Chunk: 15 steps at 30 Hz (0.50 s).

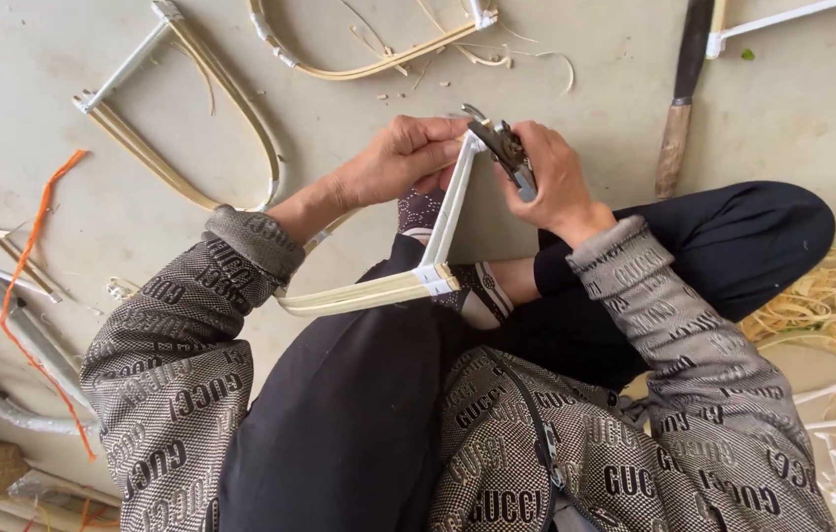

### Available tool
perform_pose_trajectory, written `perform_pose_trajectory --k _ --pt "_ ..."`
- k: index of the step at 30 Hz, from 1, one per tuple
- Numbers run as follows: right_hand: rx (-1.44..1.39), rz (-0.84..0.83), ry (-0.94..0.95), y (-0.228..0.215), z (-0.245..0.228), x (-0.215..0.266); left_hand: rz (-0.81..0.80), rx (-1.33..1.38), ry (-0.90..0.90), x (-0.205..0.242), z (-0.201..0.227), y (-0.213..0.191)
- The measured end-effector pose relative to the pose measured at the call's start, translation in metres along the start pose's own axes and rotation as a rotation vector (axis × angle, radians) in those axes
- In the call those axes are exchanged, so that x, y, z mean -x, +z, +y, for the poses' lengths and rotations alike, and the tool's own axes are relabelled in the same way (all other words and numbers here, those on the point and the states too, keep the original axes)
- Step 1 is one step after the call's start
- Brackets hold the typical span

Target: Cutting and assembling bamboo frames for furniture or household items.

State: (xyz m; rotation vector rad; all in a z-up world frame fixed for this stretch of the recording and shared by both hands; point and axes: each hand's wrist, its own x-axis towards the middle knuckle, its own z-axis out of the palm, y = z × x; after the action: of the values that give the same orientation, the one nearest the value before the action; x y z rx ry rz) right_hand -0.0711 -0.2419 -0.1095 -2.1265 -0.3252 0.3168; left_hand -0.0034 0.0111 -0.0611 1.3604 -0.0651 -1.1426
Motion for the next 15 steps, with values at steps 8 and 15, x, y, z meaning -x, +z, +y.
perform_pose_trajectory --k 8,15 --pt "0.055 0.049 0.274 0.016 0.011 -0.016 0.255 0.085 0.192 -0.004 0.008 -0.05" --pt "0.255 -0.024 -0.264 -0.001 -0.056 -0.017 0.56 0.29 0.477 0.018 0.056 -0.092"
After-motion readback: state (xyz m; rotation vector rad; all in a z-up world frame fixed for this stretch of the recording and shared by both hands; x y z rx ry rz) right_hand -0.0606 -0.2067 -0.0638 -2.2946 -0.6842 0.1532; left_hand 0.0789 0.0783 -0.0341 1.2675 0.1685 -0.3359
